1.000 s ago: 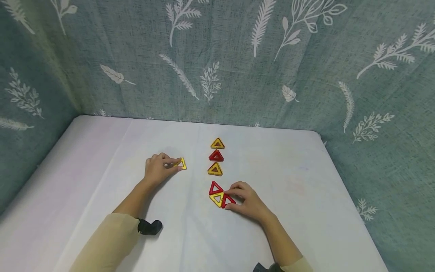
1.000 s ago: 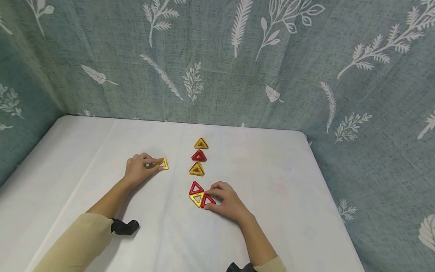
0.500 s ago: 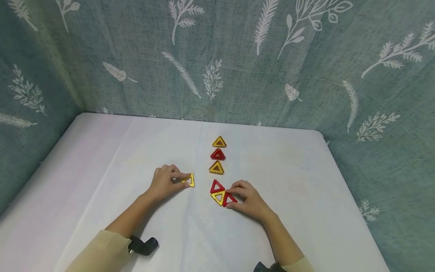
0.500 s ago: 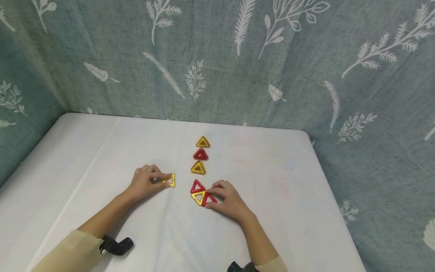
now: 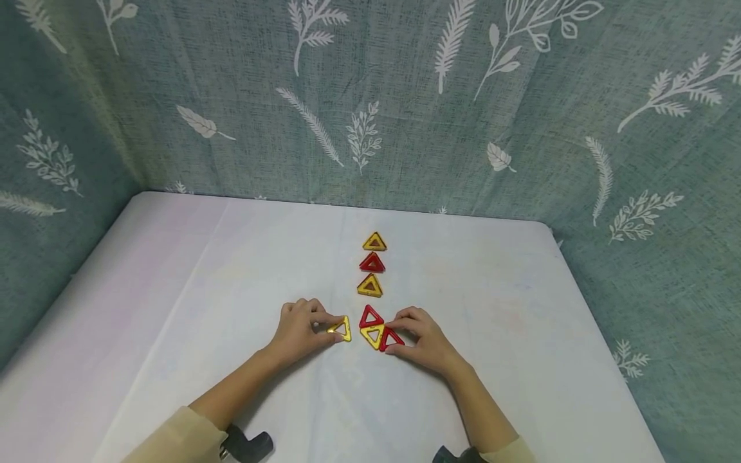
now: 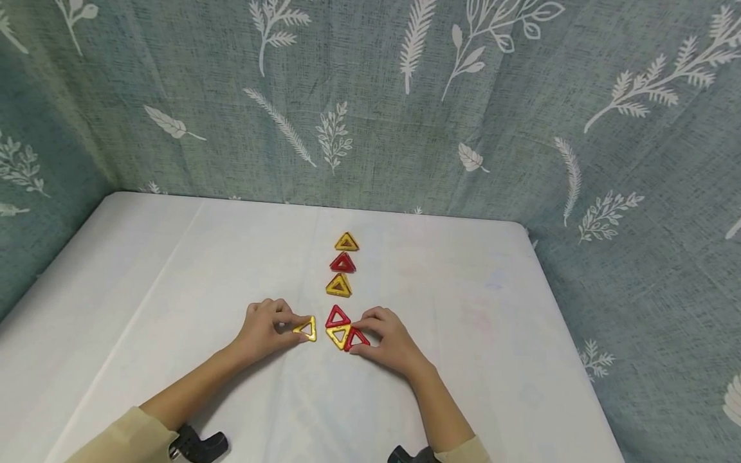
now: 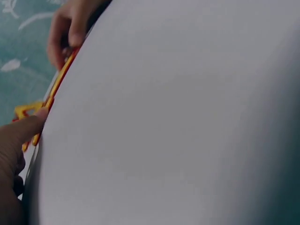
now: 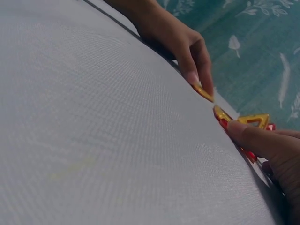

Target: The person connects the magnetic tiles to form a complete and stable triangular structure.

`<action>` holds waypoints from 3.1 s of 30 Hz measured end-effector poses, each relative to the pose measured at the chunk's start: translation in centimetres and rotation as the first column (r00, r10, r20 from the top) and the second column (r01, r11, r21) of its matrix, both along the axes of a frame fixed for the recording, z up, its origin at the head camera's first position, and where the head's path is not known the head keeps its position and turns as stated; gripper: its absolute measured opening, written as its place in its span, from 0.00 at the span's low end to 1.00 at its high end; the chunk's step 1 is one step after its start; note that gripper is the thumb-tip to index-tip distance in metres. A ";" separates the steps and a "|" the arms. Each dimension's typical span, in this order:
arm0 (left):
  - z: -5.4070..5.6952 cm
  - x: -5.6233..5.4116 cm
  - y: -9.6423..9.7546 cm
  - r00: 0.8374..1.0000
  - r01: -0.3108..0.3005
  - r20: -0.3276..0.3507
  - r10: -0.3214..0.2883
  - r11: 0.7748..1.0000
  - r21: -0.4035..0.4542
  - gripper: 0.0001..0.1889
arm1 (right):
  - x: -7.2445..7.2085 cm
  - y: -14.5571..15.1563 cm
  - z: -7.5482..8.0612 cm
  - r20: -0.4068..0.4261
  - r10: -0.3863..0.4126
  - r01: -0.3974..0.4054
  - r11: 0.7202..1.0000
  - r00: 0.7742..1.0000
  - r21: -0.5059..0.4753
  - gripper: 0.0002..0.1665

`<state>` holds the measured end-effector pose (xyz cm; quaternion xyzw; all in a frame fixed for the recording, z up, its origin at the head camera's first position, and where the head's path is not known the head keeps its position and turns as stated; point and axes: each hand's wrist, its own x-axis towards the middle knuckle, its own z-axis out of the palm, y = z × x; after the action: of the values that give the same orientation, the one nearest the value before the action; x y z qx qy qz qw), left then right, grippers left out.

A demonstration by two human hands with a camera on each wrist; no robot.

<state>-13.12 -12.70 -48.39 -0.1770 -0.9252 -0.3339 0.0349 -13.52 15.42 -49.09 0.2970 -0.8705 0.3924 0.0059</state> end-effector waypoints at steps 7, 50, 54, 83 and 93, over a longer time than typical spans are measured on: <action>-0.2 1.9 2.0 0.999 -0.045 -0.017 0.045 0.999 0.020 0.17 | 0.1 -0.1 0.0 -0.017 -0.008 0.009 1.000 1.000 0.021 0.22; 0.0 1.9 3.9 0.993 -0.091 0.072 0.095 0.994 -0.063 0.30 | 0.7 -0.7 0.2 -0.168 0.032 -0.010 0.992 0.985 0.128 0.27; -0.1 1.9 4.0 0.993 -0.104 0.052 0.106 0.994 -0.042 0.29 | 0.9 -1.1 0.2 -0.204 -0.003 0.030 0.991 0.979 0.128 0.28; -0.3 1.7 4.5 0.965 -0.240 0.124 0.231 0.969 0.063 0.19 | 0.9 -1.8 0.7 0.034 -0.256 0.249 0.959 0.966 0.136 0.26; -0.4 1.8 4.2 0.979 -0.196 0.065 0.191 0.977 0.088 0.09 | 0.8 -1.9 0.6 0.033 -0.252 0.248 0.963 0.967 0.106 0.25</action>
<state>-11.28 -8.48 -48.83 -0.0747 -0.9219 -0.3770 0.0497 -12.70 13.56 -48.47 0.1756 -0.9197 0.3506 0.0201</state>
